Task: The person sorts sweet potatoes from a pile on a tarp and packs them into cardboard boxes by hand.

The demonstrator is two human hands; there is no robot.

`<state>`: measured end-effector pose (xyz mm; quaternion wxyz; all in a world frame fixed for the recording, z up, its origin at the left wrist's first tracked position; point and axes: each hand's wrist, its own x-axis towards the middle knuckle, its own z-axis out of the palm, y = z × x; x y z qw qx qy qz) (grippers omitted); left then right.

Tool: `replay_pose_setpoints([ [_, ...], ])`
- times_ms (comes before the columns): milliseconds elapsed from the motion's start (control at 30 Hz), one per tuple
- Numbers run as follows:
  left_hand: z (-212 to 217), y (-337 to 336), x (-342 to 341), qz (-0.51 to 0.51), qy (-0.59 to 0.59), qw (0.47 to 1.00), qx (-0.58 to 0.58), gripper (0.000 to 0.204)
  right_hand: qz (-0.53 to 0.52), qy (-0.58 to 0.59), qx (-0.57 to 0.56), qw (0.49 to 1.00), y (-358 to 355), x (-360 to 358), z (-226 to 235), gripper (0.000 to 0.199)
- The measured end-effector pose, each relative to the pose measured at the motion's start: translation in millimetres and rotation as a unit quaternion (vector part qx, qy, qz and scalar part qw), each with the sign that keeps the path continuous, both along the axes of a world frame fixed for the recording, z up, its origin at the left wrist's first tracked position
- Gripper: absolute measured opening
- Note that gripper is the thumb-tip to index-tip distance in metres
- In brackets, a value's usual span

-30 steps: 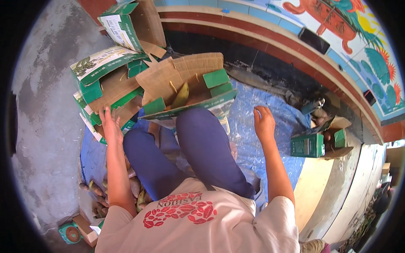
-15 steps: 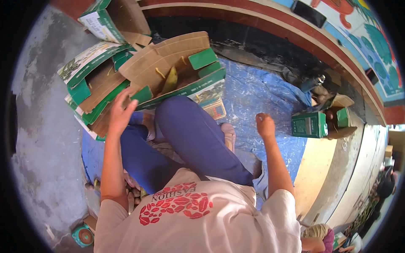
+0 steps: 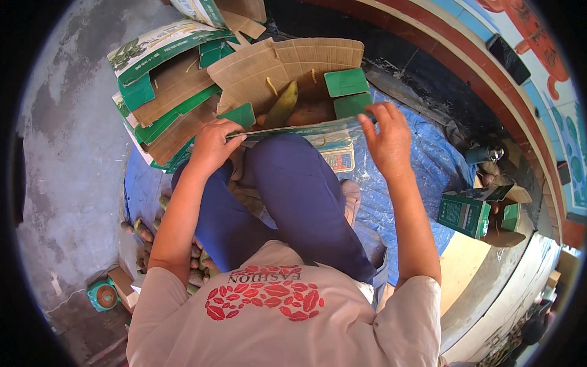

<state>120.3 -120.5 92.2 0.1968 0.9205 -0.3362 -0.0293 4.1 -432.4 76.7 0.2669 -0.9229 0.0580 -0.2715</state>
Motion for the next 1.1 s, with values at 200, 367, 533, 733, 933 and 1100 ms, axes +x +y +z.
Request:
replay_pose_setpoints([
  [200,-0.7,-1.4,-2.5,0.004,-0.006,1.0,-0.001,0.012,-0.004,0.039,-0.049,0.998,-6.3,2.8,7.4,0.018],
  [367,4.8,-2.4,-5.0,0.001,-0.025,1.0,0.019,0.011,0.014,0.047,-0.056,0.997,0.9,25.8,25.0,0.015],
  [533,4.1,-2.1,-5.1,0.003,-0.038,0.999,0.014,0.012,0.091,0.008,-0.088,0.992,12.1,71.7,42.3,0.014],
  [733,4.8,-1.9,-5.4,-0.015,-0.058,0.998,0.004,0.013,0.085,-0.075,-0.173,0.978,12.0,151.0,25.9,0.036],
  [933,3.7,-3.6,-6.3,-0.023,-0.079,0.997,-0.007,0.015,-0.019,0.228,-0.177,0.957,22.7,191.3,13.0,0.042],
  [1100,4.9,-6.8,-5.4,-0.027,-0.079,0.997,0.004,0.015,0.036,0.286,-0.272,0.918,29.4,187.5,4.9,0.018],
])
